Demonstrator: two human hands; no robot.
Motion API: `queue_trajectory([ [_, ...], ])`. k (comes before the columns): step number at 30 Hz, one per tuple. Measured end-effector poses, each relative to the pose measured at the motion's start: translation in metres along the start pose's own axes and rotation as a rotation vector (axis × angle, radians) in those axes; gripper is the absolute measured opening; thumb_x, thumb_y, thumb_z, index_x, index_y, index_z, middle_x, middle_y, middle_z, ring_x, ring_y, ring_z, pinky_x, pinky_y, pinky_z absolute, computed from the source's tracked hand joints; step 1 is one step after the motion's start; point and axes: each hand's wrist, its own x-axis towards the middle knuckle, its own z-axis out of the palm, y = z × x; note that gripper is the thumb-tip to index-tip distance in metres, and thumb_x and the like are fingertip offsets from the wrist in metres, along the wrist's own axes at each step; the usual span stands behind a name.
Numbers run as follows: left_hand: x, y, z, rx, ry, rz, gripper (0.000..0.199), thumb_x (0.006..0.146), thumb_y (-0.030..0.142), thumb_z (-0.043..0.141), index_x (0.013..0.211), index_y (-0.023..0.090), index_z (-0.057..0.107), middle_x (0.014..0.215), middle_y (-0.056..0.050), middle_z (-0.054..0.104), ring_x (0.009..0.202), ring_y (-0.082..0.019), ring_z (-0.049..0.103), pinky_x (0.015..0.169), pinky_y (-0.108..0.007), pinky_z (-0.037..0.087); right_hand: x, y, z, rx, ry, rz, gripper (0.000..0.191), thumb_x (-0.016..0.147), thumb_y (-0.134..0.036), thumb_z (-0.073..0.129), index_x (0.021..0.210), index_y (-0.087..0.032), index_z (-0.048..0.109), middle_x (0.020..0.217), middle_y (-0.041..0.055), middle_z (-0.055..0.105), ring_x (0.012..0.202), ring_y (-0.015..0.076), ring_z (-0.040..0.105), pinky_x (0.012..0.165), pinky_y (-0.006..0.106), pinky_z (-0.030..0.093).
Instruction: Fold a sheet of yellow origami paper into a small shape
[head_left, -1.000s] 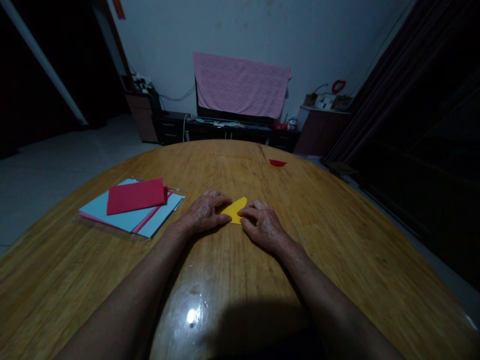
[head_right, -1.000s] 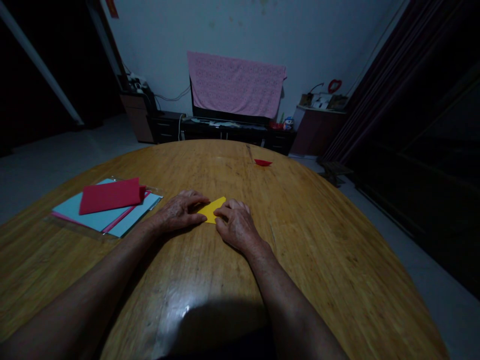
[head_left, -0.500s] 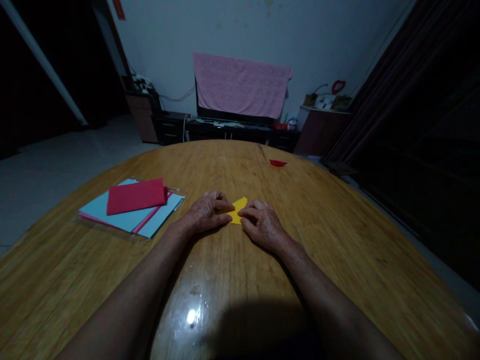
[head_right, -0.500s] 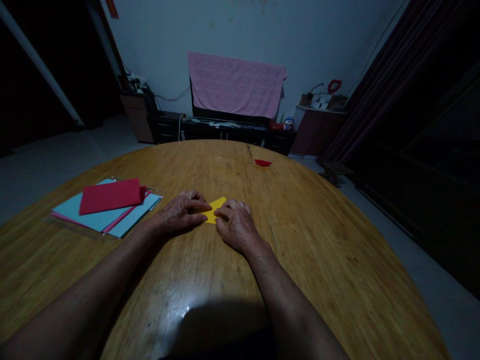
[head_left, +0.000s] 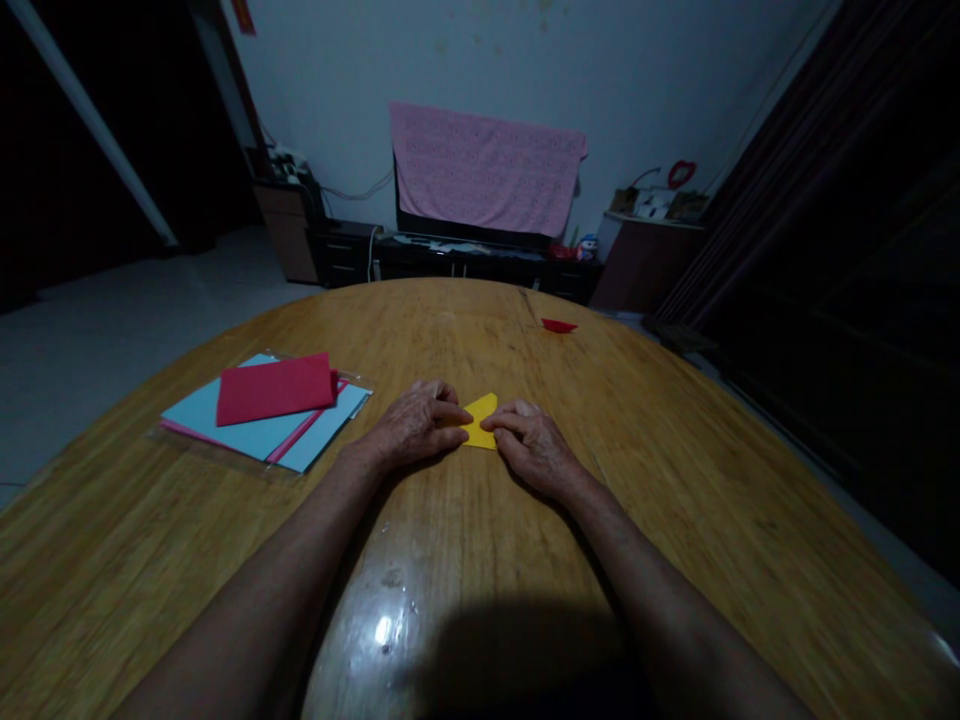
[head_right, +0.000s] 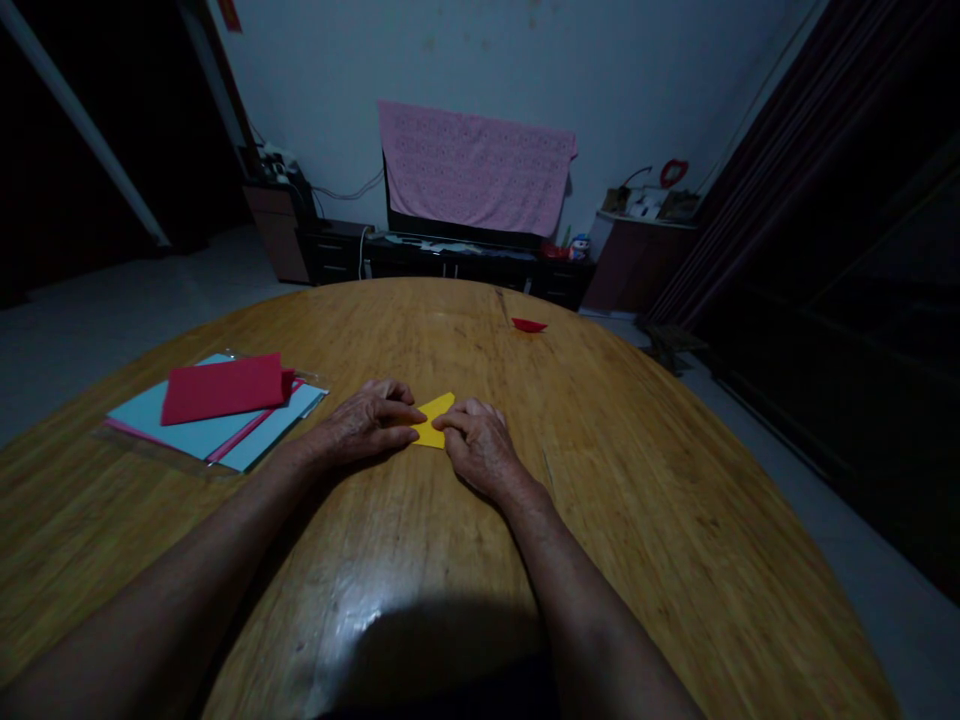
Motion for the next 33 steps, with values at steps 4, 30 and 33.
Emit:
queue_trajectory([
  [4, 0.0, -0.001, 0.001, 0.003, 0.006, 0.005, 0.031, 0.082, 0.042, 0.053, 0.106, 0.029, 0.068, 0.107, -0.003, 0.056, 0.1, -0.019, 0.051, 0.091, -0.032, 0.039, 0.0, 0.001, 0.0, 0.025, 0.013, 0.013, 0.025, 0.08, -0.011, 0.052, 0.089, -0.025, 0.07, 0.097, 0.0033, 0.064, 0.093, 0.0182, 0.057, 0.085, 0.038, 0.042],
  [30, 0.0, -0.005, 0.006, 0.0, 0.038, 0.011, 0.03, 0.082, 0.044, 0.054, 0.104, 0.029, 0.068, 0.107, -0.003, 0.056, 0.101, -0.019, 0.051, 0.092, -0.034, 0.039, 0.001, -0.013, 0.012, -0.095, 0.051, 0.11, 0.015, 0.078, -0.033, 0.065, 0.091, -0.023, 0.066, 0.091, 0.0056, 0.058, 0.09, 0.0214, 0.052, 0.081, 0.037, 0.039],
  [33, 0.0, -0.005, 0.006, 0.002, 0.037, 0.017, 0.03, 0.082, 0.042, 0.054, 0.105, 0.028, 0.068, 0.108, -0.004, 0.056, 0.102, -0.019, 0.051, 0.092, -0.034, 0.039, 0.0, -0.011, 0.011, -0.076, 0.029, 0.099, 0.015, 0.08, -0.03, 0.063, 0.093, -0.025, 0.067, 0.094, 0.0053, 0.058, 0.092, 0.0212, 0.052, 0.083, 0.037, 0.039],
])
